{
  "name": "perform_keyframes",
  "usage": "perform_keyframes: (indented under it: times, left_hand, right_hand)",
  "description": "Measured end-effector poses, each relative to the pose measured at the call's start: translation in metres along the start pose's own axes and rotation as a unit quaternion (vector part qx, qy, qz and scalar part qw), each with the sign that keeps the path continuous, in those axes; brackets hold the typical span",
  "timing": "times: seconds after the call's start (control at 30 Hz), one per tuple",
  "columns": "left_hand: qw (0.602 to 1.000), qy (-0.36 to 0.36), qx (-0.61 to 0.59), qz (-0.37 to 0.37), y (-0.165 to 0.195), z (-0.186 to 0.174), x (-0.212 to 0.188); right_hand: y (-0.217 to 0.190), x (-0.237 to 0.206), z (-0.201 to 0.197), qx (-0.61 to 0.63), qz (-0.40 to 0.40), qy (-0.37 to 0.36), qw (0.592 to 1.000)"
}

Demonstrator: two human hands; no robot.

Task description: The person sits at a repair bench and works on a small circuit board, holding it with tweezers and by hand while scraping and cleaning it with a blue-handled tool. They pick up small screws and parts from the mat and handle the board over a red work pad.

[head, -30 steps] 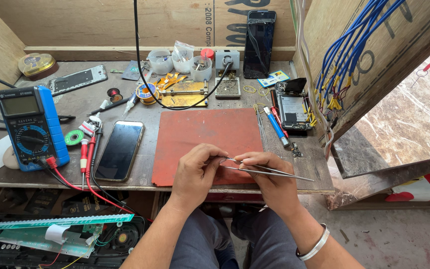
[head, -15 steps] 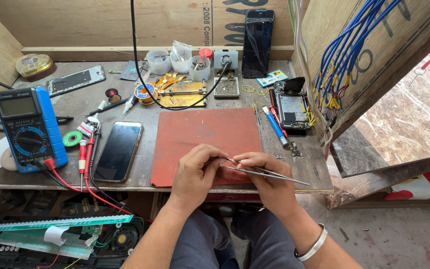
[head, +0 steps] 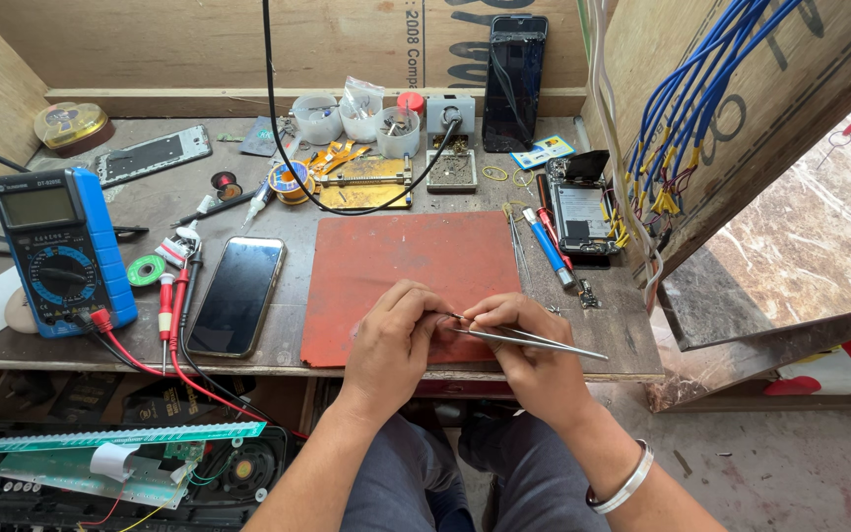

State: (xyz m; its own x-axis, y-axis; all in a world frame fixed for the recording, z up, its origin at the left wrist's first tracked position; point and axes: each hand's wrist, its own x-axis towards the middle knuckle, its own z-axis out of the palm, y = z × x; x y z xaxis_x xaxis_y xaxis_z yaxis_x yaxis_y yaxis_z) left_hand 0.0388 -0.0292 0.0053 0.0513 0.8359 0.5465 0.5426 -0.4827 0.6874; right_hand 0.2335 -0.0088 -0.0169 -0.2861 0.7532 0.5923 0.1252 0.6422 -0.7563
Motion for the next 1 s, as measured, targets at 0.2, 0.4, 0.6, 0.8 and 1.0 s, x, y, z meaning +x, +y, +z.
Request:
perform_keyframes:
  times: [0.2, 0.4, 0.6, 0.8, 1.0]
  left_hand:
    - [0.999, -0.020, -0.020, -0.021, -0.001, -0.001, 0.001]
    - [0.999, -0.021, -0.036, -0.025, -0.003, 0.000, 0.001]
    - [0.999, -0.020, -0.038, -0.023, -0.003, 0.000, 0.002]
    - [0.999, -0.030, -0.030, -0.028, -0.001, -0.001, 0.002]
    - [0.999, -0.029, -0.018, -0.001, -0.002, -0.003, 0.001]
  right_hand:
    - [0.005, -0.006, 0.000, 0.063, -0.003, 0.015, 0.998]
    - [0.010, -0.008, 0.001, 0.107, 0.000, 0.023, 0.994]
    - [0.010, -0.008, 0.001, 0.099, -0.002, 0.020, 0.995]
    - [0.009, -0.007, 0.001, 0.098, 0.007, 0.010, 0.995]
    - [0.001, -0.006, 0.003, 0.007, -0.044, -0.003, 0.999]
